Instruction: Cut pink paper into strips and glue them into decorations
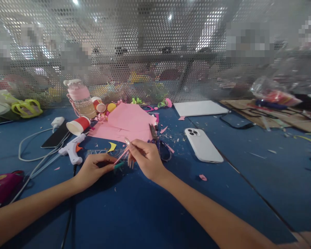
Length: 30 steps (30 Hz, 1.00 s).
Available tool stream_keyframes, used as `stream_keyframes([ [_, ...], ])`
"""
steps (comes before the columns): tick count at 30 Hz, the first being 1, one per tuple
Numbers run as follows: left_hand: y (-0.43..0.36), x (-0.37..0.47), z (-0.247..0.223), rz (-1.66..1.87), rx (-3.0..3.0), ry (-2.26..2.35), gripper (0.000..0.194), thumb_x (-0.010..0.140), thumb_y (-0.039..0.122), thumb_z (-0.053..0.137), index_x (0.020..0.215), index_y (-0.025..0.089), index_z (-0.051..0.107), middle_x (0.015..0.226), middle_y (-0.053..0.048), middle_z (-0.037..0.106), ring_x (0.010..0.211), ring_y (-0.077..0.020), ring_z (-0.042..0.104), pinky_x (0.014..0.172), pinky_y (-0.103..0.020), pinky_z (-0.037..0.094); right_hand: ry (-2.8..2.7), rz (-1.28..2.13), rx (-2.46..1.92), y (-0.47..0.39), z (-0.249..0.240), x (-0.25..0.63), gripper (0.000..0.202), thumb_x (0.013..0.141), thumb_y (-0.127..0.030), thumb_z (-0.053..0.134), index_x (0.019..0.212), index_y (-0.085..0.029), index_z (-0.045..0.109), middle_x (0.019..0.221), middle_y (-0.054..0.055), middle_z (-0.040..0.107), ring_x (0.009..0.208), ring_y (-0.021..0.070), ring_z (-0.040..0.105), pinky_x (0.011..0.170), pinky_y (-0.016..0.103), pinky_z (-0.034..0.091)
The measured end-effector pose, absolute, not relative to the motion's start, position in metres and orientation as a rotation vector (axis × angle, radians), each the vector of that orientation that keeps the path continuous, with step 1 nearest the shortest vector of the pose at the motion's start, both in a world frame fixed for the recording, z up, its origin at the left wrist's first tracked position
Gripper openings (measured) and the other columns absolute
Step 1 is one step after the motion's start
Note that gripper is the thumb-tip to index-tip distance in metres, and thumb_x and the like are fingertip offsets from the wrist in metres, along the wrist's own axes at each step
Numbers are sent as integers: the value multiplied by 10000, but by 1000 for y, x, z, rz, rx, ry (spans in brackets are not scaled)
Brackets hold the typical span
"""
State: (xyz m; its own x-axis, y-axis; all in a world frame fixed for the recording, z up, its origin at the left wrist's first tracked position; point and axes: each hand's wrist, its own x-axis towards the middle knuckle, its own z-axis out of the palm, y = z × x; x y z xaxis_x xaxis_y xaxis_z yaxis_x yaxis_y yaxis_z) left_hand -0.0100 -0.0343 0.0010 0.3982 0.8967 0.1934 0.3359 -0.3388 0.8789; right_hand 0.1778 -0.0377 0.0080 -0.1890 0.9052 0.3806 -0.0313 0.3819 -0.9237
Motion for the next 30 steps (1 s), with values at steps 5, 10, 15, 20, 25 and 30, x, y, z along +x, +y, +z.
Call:
stream_keyframes([
  [5, -34, -10, 0, 884, 1865, 1053, 115, 692, 212, 630, 757, 167, 713, 672, -36, 692, 577, -128, 585, 551, -221, 457, -1561, 988, -874, -38, 8, 178, 225, 809, -373, 544, 688, -189, 586, 515, -34, 538, 447, 78, 525, 460, 216, 443],
  [10, -34, -10, -1, 887, 1877, 1042, 131, 705, 207, 612, 772, 167, 717, 667, -31, 689, 554, -112, 565, 530, -203, 437, -1508, 954, -843, -35, 5, 178, 138, 763, -333, 602, 729, -199, 604, 535, -47, 549, 442, 74, 514, 439, 209, 431],
  [15, -33, -10, -1, 869, 1878, 1037, 137, 707, 197, 599, 771, 163, 716, 634, -26, 667, 541, -112, 547, 519, -203, 429, -1469, 971, -846, -35, 6, 177, 99, 717, -296, 654, 722, -200, 631, 565, -38, 571, 456, 80, 512, 442, 216, 430],
  [20, -36, -10, 0, 840, 1786, 974, 159, 709, 206, 604, 817, 160, 711, 647, -27, 663, 505, -95, 532, 492, -193, 433, -1436, 988, -859, -38, 7, 175, 143, 707, -323, 664, 687, -195, 603, 509, -46, 536, 420, 87, 494, 426, 233, 420],
  [25, -37, -10, -2, 821, 1659, 972, 151, 672, 235, 653, 782, 145, 702, 583, -19, 641, 458, -93, 532, 457, -194, 447, -1608, 862, -977, -32, 7, 178, 241, 811, -425, 493, 768, -199, 564, 581, -6, 559, 501, 125, 532, 480, 263, 438],
  [30, -34, -10, -6, 978, 1556, 1057, 187, 658, 265, 656, 803, 152, 692, 610, -19, 654, 489, -108, 566, 467, -204, 474, -1791, 69, -1781, -21, 10, 194, 293, 785, -343, 448, 919, -92, 514, 877, 209, 569, 891, 341, 534, 733, 474, 415],
])
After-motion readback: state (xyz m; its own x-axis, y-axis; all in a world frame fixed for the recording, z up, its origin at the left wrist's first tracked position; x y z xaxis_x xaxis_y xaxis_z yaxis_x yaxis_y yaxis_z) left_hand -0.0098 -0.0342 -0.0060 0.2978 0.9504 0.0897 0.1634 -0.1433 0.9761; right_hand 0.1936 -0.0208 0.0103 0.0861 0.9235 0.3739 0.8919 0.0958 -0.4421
